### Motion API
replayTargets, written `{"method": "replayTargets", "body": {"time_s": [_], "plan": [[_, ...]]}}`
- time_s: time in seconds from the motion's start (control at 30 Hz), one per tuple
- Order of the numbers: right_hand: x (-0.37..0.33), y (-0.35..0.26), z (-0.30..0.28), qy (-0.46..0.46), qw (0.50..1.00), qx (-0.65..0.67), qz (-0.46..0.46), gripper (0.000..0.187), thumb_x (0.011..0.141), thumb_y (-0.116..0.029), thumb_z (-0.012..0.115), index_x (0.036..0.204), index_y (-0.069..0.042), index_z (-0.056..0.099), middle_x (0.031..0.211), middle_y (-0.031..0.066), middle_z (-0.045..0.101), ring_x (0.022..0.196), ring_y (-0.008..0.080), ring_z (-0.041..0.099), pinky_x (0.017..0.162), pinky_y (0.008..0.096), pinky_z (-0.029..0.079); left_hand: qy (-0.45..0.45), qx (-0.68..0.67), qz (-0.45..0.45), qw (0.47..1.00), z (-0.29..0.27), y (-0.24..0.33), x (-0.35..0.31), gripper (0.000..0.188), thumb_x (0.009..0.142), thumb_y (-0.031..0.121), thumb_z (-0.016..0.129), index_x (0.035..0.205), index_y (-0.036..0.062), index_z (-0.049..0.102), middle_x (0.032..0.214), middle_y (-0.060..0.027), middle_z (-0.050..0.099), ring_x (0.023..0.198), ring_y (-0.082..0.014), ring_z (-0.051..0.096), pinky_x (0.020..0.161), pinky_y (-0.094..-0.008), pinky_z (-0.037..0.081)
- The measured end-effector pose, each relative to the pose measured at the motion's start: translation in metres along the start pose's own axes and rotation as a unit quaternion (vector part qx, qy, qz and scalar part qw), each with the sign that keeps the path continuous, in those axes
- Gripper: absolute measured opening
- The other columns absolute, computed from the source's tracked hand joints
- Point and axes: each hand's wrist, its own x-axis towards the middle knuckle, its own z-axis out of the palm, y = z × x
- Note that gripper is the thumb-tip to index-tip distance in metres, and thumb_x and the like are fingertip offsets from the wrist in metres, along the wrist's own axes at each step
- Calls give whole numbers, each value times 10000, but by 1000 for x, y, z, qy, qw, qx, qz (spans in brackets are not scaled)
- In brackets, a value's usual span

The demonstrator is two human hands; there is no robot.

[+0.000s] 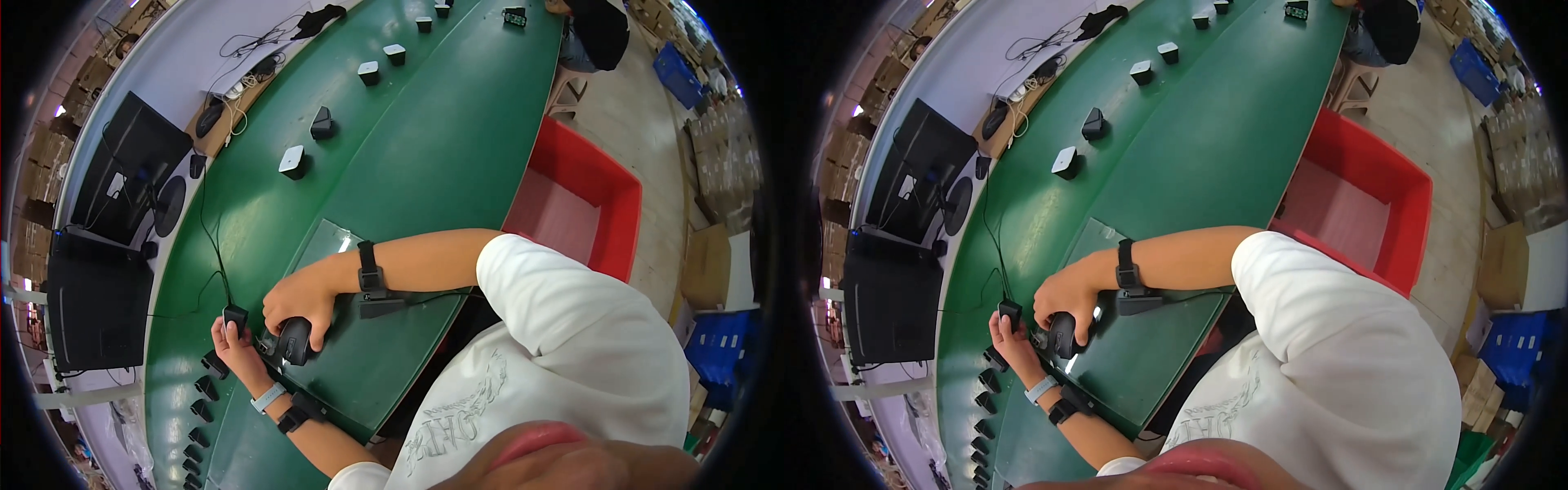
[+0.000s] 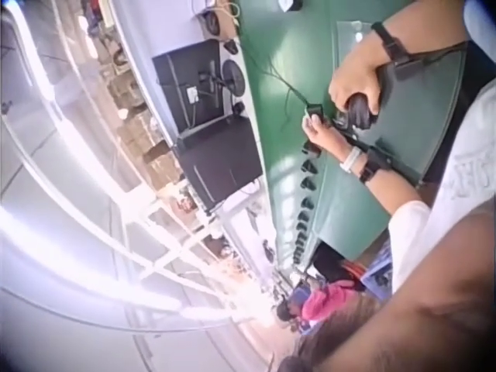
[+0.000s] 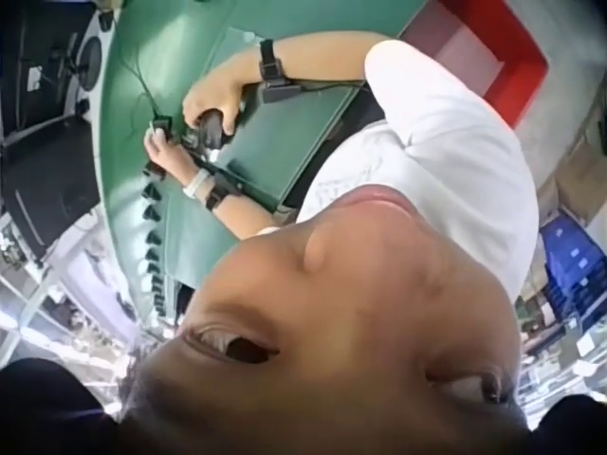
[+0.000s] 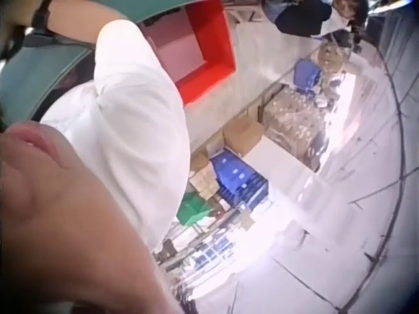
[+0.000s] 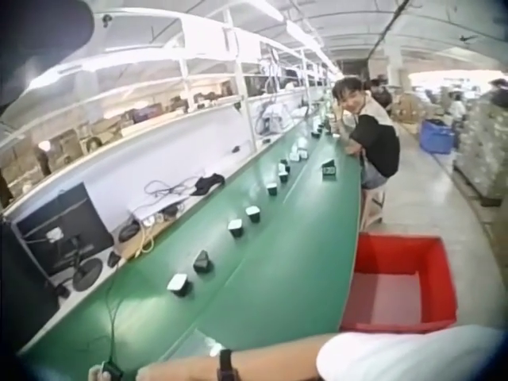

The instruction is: The person picks up a charging dock, connects a cable to it, and places a mouse onto the dock. They then pick up the dock and mouse together to observe the light on the bottom before setting them back down on the table.

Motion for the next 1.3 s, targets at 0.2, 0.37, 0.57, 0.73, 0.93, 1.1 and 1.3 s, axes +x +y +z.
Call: {"method": "replayTargets", "body": {"time_s": [0.2, 0.37, 0.57, 0.73, 0.93, 1.1, 1.3], "plan": [[10, 12, -7, 262, 957, -124, -19, 347, 787, -310, 814, 1009, -83, 673, 1038, 86, 668, 1066, 303, 598, 906, 432, 488, -55, 62, 3, 997, 10, 6, -1, 233, 965, 119, 665, 1181, 49, 611, 1047, -7, 674, 890, -78, 603, 697, -213, 445], [10, 13, 2, 260, 930, -260, 24, 270, 865, -266, 752, 1037, -71, 678, 1023, 57, 664, 1106, 261, 590, 1022, 409, 442, -98, 117, 13, 988, 19, 15, -9, 221, 933, 102, 675, 1139, 39, 626, 1043, -15, 672, 830, -69, 568, 674, -198, 416], [9, 23, 6, 206, 931, -298, 38, 206, 915, -282, 701, 906, -80, 662, 876, 46, 650, 930, 246, 622, 979, 390, 449, -133, 183, 41, 973, 26, 15, -11, 167, 933, 75, 655, 1093, 34, 634, 899, 28, 586, 723, -33, 452, 613, -181, 336], [8, 24, 11, 191, 937, -289, 42, 215, 939, -283, 684, 869, -87, 630, 816, 52, 630, 849, 250, 613, 898, 381, 462, -134, 172, 30, 976, 31, 17, -12, 151, 931, 65, 652, 1074, 26, 622, 903, 27, 593, 767, -44, 482, 669, -188, 382], [9, 27, 12, 170, 943, -280, 62, 221, 964, -284, 661, 872, -87, 626, 791, 55, 634, 822, 247, 619, 863, 379, 467, -143, 200, 18, 969, 27, 20, -7, 138, 919, 59, 671, 1044, 9, 641, 940, 16, 616, 815, -62, 523, 740, -205, 422], [9, 28, 13, 168, 948, -260, 73, 218, 965, -285, 660, 876, -89, 629, 796, 61, 638, 821, 254, 625, 859, 383, 469, -138, 218, -1, 966, 19, 17, -5, 169, 913, 33, 671, 1069, -27, 651, 1053, -49, 692, 946, -130, 613, 883, -267, 492], [7, 28, 13, 169, 952, -245, 73, 255, 960, -323, 647, 874, -83, 641, 805, 94, 670, 865, 295, 657, 891, 415, 474, -141, 236, -3, 961, 15, 15, -3, 166, 918, 44, 681, 1062, -35, 663, 1044, -49, 702, 948, -121, 611, 877, -264, 490]]}}
